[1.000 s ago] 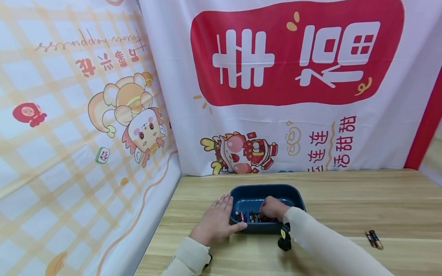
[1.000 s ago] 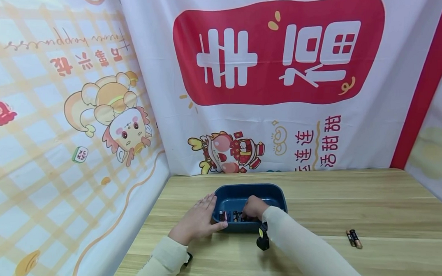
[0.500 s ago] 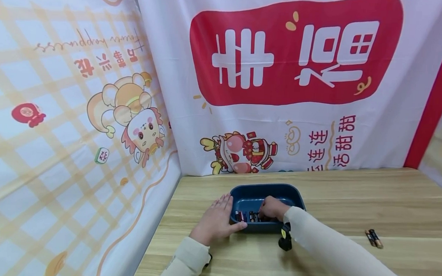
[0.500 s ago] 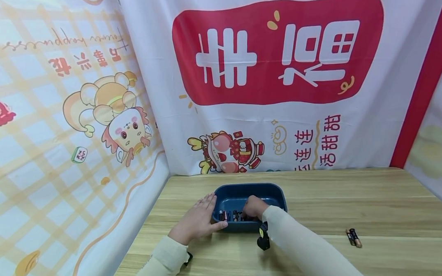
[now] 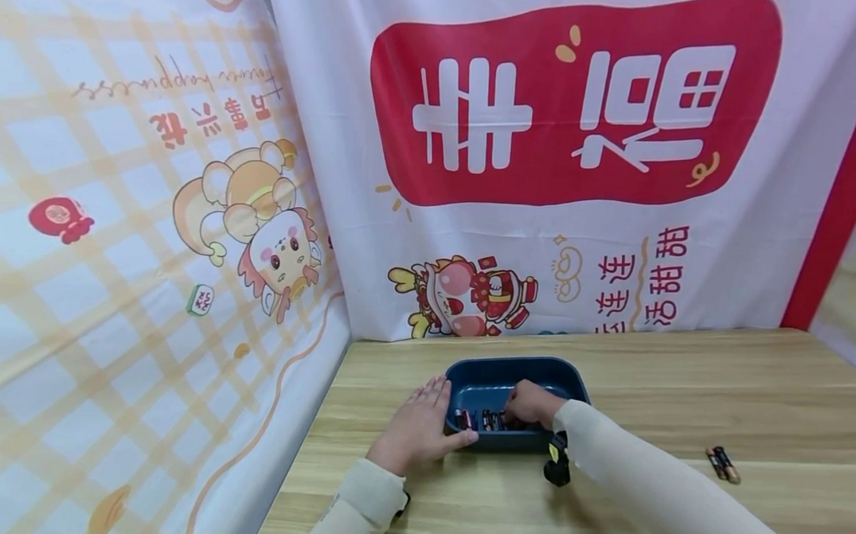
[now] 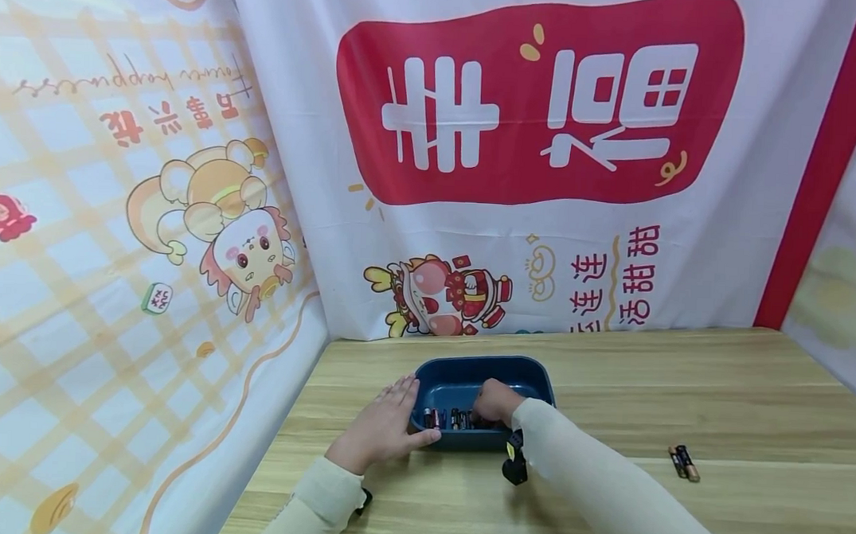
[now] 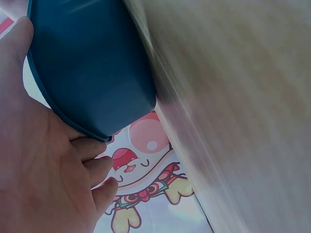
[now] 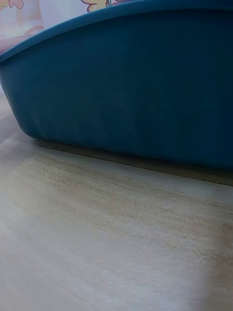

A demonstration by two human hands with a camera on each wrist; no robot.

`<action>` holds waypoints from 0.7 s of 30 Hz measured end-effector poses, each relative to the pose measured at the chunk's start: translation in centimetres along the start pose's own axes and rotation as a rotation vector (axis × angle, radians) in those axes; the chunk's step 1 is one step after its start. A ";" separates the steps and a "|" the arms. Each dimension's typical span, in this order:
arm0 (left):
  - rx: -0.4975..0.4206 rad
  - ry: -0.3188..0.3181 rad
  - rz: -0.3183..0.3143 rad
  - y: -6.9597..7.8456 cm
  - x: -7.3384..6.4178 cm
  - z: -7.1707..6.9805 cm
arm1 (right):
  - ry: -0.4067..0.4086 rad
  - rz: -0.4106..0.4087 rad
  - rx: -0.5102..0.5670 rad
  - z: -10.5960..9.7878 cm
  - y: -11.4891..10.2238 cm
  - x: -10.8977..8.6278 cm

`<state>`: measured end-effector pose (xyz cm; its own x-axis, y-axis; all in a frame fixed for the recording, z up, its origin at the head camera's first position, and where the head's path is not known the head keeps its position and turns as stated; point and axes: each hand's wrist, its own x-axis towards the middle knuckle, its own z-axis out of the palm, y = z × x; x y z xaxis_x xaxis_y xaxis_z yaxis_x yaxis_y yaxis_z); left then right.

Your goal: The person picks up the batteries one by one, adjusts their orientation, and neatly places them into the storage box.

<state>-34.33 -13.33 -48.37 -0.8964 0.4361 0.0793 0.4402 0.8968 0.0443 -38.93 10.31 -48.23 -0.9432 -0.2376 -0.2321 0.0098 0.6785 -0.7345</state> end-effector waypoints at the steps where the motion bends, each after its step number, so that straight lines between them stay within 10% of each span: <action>1: -0.001 -0.001 0.000 0.0 0.0 0.0 | -0.003 -0.001 -0.001 0.0 0.0 0.0; 21: 0.015 -0.003 -0.006 -0.2 0.2 0.4 | -0.078 0.010 0.031 -2.9 0.5 -1.5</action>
<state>-34.64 -13.35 -48.71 -0.8990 0.4312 0.0763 0.4343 0.9003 0.0295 -38.45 12.99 -46.42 -0.9145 -0.2852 -0.2871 0.0302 0.6594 -0.7512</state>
